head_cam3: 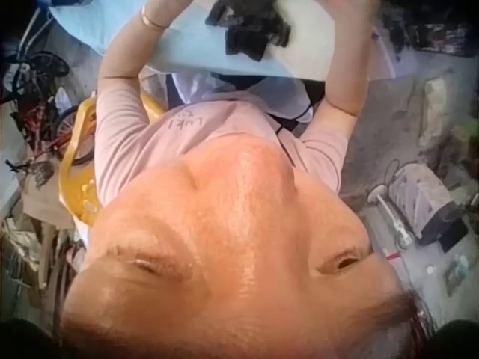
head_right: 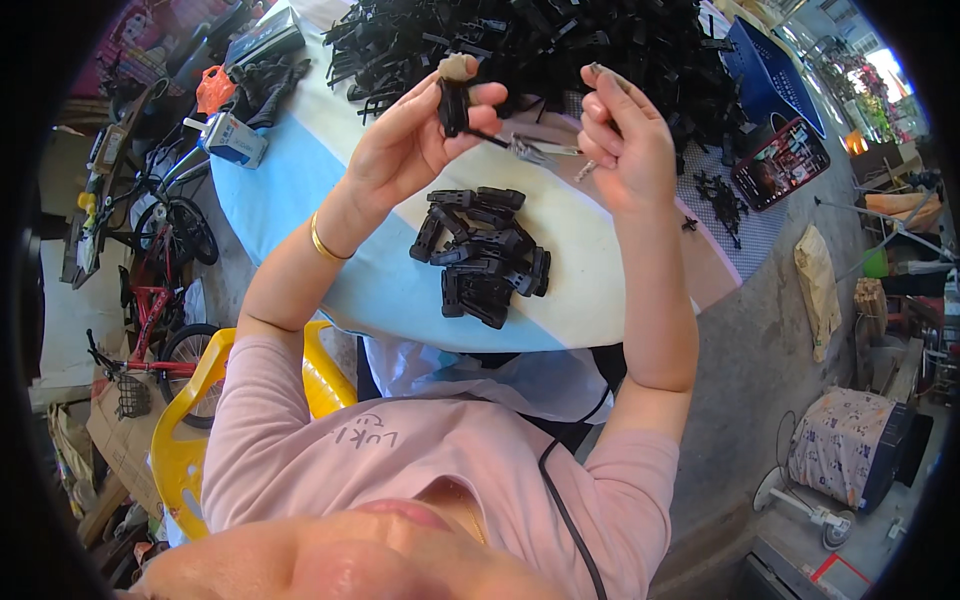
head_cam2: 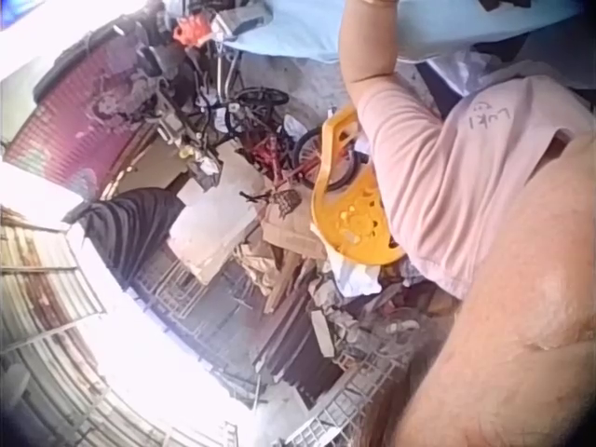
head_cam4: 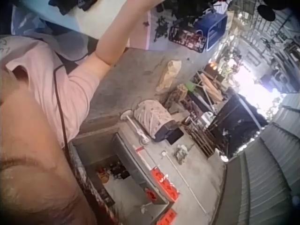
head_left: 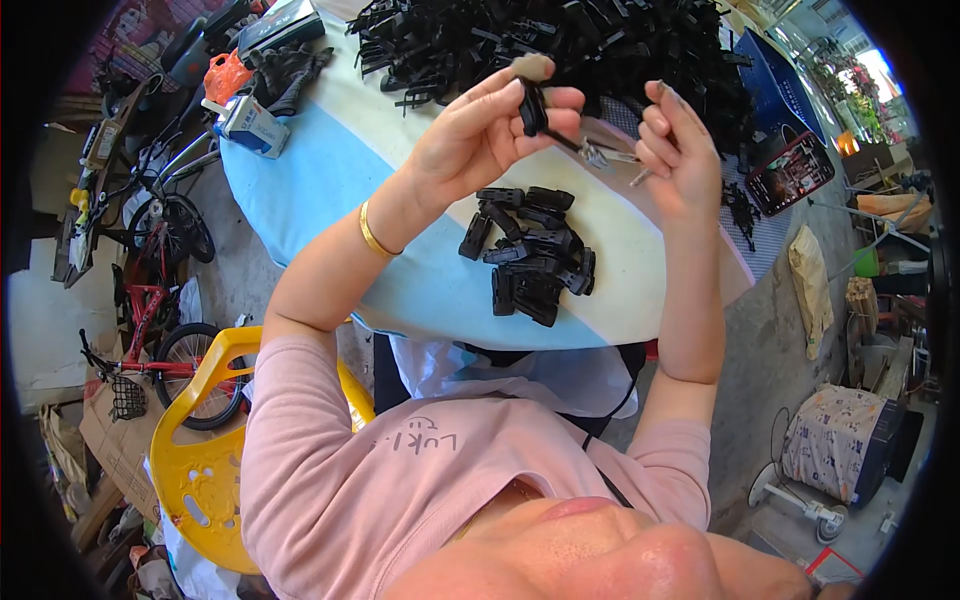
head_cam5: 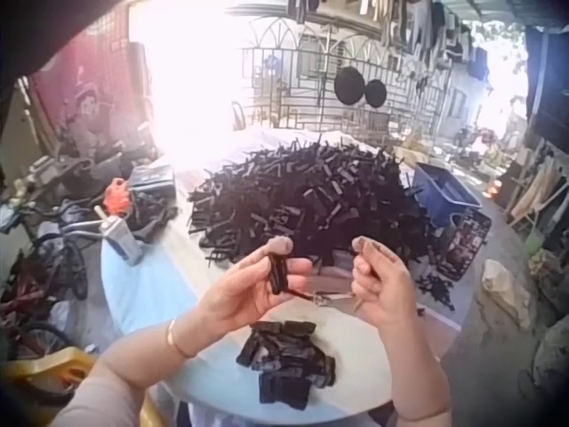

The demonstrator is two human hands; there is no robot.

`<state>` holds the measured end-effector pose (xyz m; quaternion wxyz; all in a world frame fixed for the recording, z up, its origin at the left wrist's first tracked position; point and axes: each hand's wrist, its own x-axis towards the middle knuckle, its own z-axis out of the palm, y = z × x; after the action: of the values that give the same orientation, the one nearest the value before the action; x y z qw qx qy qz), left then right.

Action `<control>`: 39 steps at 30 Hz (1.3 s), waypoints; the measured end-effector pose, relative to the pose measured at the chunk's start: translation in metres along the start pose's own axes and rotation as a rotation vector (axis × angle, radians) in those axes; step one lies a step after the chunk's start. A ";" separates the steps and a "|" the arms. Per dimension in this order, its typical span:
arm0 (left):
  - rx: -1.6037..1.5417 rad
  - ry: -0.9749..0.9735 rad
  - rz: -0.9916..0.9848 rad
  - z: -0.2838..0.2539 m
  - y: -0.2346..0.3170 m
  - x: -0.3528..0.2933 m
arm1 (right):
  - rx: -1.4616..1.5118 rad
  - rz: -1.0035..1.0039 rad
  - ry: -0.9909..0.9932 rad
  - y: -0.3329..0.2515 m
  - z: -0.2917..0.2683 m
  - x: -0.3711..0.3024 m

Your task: Manually assembling small black plastic components at a workspace.

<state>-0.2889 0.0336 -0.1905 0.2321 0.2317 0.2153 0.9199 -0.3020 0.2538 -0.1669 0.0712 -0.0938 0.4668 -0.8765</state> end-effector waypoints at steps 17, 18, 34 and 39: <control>0.379 0.083 -0.058 0.004 -0.022 -0.003 | 0.308 -0.124 -0.315 0.012 -0.007 0.003; 0.188 0.001 -0.111 0.005 -0.023 -0.002 | 0.281 -0.122 -0.270 0.013 -0.009 0.007; 0.057 -0.344 -0.030 -0.008 -0.003 -0.004 | 0.259 0.291 -0.273 0.046 0.007 0.000; 0.111 -0.180 -0.004 -0.007 -0.002 -0.002 | 0.363 0.139 -0.478 0.024 -0.005 0.006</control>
<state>-0.2903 0.0318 -0.1980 0.2390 0.3254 0.2448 0.8815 -0.3075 0.2428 -0.1890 0.2545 -0.2510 0.2779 -0.8916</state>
